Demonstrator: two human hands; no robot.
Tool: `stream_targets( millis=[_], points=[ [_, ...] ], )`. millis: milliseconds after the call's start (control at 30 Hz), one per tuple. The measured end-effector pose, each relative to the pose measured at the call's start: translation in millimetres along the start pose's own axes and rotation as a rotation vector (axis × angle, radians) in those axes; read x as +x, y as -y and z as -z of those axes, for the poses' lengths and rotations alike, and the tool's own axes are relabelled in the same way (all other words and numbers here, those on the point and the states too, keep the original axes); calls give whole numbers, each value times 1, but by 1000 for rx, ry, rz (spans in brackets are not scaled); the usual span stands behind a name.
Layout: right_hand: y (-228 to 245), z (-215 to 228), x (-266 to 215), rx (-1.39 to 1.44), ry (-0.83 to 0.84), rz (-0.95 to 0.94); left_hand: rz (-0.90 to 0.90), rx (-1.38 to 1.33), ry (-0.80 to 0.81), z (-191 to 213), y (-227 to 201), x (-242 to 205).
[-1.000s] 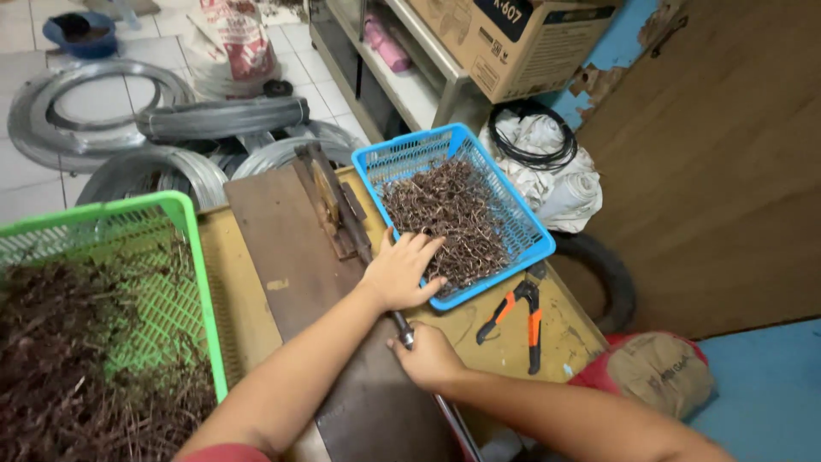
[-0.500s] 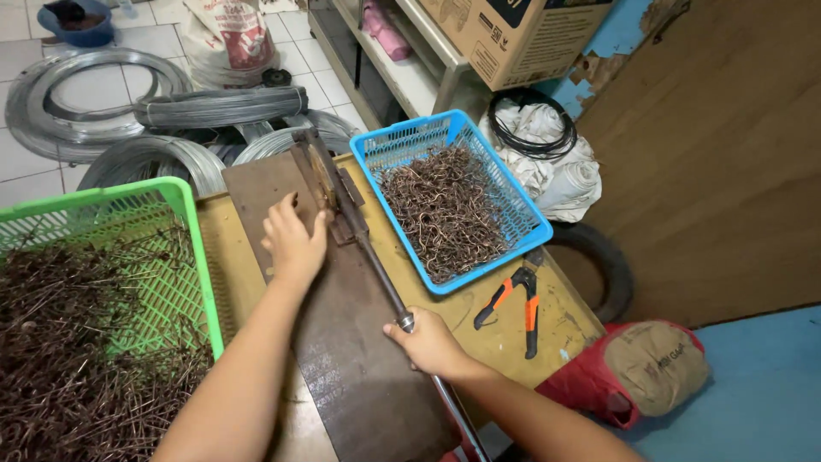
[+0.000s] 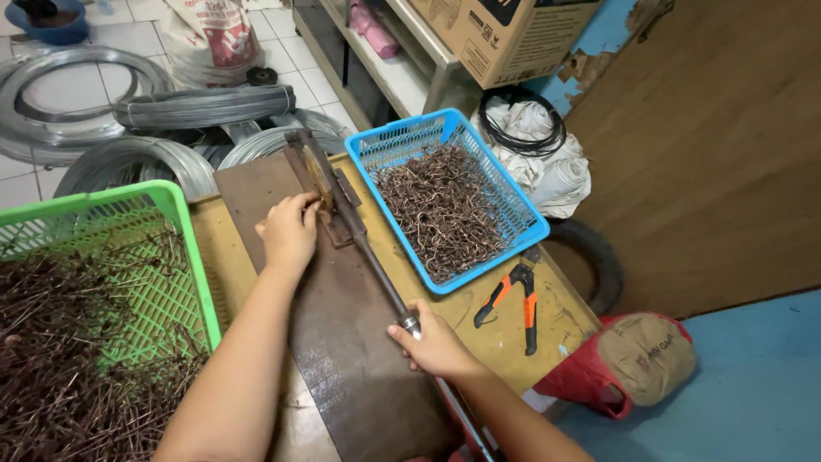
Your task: Cut metal wires into smaller pieces using a manual lever cutter
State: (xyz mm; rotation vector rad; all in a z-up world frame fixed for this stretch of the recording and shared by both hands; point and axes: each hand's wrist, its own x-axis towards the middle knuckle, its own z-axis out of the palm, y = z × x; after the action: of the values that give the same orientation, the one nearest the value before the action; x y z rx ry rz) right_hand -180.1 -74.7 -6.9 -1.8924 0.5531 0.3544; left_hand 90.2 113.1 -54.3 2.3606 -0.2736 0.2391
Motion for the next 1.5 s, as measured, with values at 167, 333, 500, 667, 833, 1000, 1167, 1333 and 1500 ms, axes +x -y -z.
stream_targets(
  millis=[167, 333, 500, 667, 833, 1000, 1167, 1333, 1500],
  points=[
    [35, 11, -26, -135, 57, -76, 55, -26, 7, 6, -1, 1],
    [71, 22, -53, -238, 106, -45, 94, -74, 45, 10, -2, 2],
    [92, 41, -65, -24, 126, 94, 57, 119, 51, -6, 19, 8],
    [121, 59, -67, 85, 147, 126, 76, 162, 193, 12, 12, 10],
    [88, 53, -50, 115, 168, 124, 125, 159, 337, 39, 0, 7],
    [66, 34, -47, 125, 153, 159, 61, 243, 463, 31, -12, -1],
    [52, 40, -36, 108, 133, 130, 156, 250, 642, 61, -4, 1],
    [15, 31, -18, 44, 130, 158, 224, 391, 653, 133, -43, -5],
    [-21, 15, 6, 64, 93, 171, 242, 426, 738, 117, 19, 14]
  ],
)
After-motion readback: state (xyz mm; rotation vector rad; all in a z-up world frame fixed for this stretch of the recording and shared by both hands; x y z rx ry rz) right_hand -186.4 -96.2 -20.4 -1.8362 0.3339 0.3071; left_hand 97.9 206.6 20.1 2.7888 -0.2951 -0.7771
